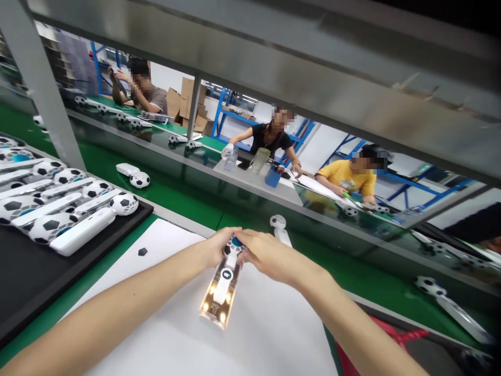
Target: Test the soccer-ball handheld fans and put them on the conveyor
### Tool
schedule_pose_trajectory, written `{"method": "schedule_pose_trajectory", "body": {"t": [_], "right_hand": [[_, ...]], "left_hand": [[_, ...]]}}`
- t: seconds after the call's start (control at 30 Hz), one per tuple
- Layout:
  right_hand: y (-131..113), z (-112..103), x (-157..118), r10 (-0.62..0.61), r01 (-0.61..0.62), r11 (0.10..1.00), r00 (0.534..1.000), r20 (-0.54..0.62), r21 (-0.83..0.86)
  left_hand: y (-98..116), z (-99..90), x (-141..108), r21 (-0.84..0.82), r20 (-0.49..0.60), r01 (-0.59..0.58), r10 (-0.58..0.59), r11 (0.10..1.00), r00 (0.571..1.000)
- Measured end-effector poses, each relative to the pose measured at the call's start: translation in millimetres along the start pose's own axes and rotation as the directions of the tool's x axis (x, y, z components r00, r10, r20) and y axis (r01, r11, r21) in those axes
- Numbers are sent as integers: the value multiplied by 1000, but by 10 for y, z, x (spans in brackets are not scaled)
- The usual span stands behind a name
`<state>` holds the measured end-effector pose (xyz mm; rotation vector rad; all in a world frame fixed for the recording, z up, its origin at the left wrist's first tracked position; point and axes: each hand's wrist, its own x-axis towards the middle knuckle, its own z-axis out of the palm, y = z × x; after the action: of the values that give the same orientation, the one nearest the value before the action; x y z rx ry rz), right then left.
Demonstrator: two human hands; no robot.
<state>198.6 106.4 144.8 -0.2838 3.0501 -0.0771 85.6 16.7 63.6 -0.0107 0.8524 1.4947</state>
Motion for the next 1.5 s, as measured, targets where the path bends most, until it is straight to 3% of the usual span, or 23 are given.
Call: {"method": "schedule_pose_trajectory", "body": {"t": [0.17, 0.3, 0.4, 0.47, 0.53, 0.6, 0.7, 0.87, 1.2, 1.5], "right_hand": [[-46, 438, -300, 43, -45, 996, 999, -23, -78], [-107, 835, -587, 73, -92, 989, 986, -153, -120], [-127, 1033, -696, 83, -115, 988, 957, -276, -99], [-118, 1088, -720, 112, -134, 990, 948, -297, -54], [-95, 1094, -723, 139, -149, 989, 947, -289, -11], [-67, 1073, -714, 149, -147, 989, 950, -275, 29], [-36, 1032, -690, 140, -128, 990, 958, -251, 64], [-1, 994, -661, 93, -85, 995, 968, -235, 45], [37, 978, -633, -25, 8, 995, 984, -175, -97], [49, 948, -603, -143, 94, 960, 974, -174, -264]], "left_hand": [[-322, -19, 198, 206, -77, 50, -35, 977, 996], [-588, 7, 245, 357, -107, -102, 149, 928, 983], [-726, -1, 223, 507, -60, -307, 388, 806, 920], [-759, -26, 179, 605, 39, -439, 526, 664, 850], [-731, -66, 113, 679, 173, -522, 579, 516, 797], [-651, -114, 36, 727, 302, -559, 545, 399, 782], [-518, -188, -72, 775, 430, -569, 429, 275, 794], [-496, -237, -140, 819, 492, -561, 353, 122, 795], [-545, -147, -117, 837, 494, -542, 323, 71, 807], [-472, -286, -146, 806, 470, -533, 271, 255, 840]]}}
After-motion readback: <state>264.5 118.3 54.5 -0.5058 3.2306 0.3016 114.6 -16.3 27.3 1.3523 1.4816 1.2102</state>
